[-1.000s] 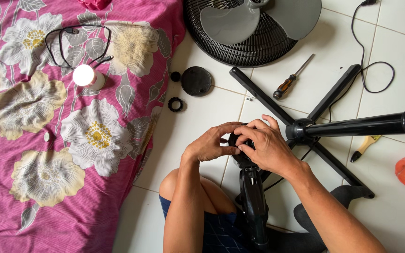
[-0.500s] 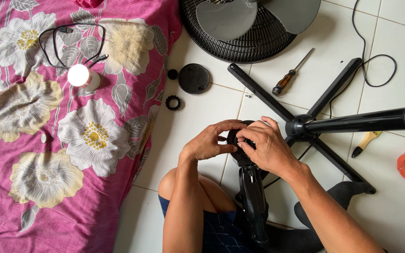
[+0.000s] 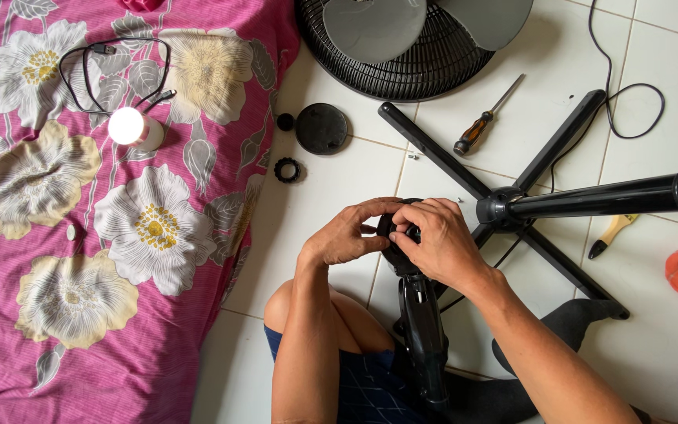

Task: The person sits on the floor and uses a screwdriver to tighten screws on the base of a disassembled electric fan. They repeatedly adjust and secure the base components while the fan head and other parts lie nearby.

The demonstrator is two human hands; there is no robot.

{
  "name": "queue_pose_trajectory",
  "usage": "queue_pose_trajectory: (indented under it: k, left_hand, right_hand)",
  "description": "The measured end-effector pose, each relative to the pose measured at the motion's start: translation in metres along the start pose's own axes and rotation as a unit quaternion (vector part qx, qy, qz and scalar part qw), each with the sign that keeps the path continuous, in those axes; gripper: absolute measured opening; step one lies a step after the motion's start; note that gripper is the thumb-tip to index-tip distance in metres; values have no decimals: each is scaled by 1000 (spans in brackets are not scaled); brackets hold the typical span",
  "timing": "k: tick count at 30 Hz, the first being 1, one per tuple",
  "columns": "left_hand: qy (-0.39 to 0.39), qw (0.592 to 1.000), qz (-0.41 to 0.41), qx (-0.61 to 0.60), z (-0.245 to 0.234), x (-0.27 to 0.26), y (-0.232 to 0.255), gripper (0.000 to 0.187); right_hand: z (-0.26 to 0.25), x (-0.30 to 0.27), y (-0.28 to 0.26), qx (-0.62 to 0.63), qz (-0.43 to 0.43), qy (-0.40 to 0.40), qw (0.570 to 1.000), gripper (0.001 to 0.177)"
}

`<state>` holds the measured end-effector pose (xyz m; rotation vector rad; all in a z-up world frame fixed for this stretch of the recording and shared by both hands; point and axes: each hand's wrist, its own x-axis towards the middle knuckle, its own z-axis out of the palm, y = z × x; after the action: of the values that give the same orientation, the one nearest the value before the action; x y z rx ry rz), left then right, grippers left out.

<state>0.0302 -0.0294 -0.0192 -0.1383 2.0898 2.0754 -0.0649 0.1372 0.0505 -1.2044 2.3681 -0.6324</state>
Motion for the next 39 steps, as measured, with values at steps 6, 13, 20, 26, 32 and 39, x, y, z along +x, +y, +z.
queue_pose_trajectory:
  k: [6,13,20,26,32,39]
  left_hand:
    - [-11,999,-7,-37,1,-1,4,65]
    - [43,998,-18,47,3,7,8,43]
    - [62,997,-24,49,8,12,7,39]
    - [69,997,-25,35,9,13,4,38]
    - [80,994,-7,75,11,13,8,41]
    - [101,987,32,120,11,10,17,39]
  right_hand:
    - [-14,-1,13,156,76,40,984,14]
    - [-33,-5,82,200,155,144,957,15]
    - [15,-3,143,-80,135,63,986,20]
    - [47,2,163,-177,99,18,979,27]
    - [37,2,149,-126,48,73,988,24]
    - [-8,-26,89,170,81,233,954,14]
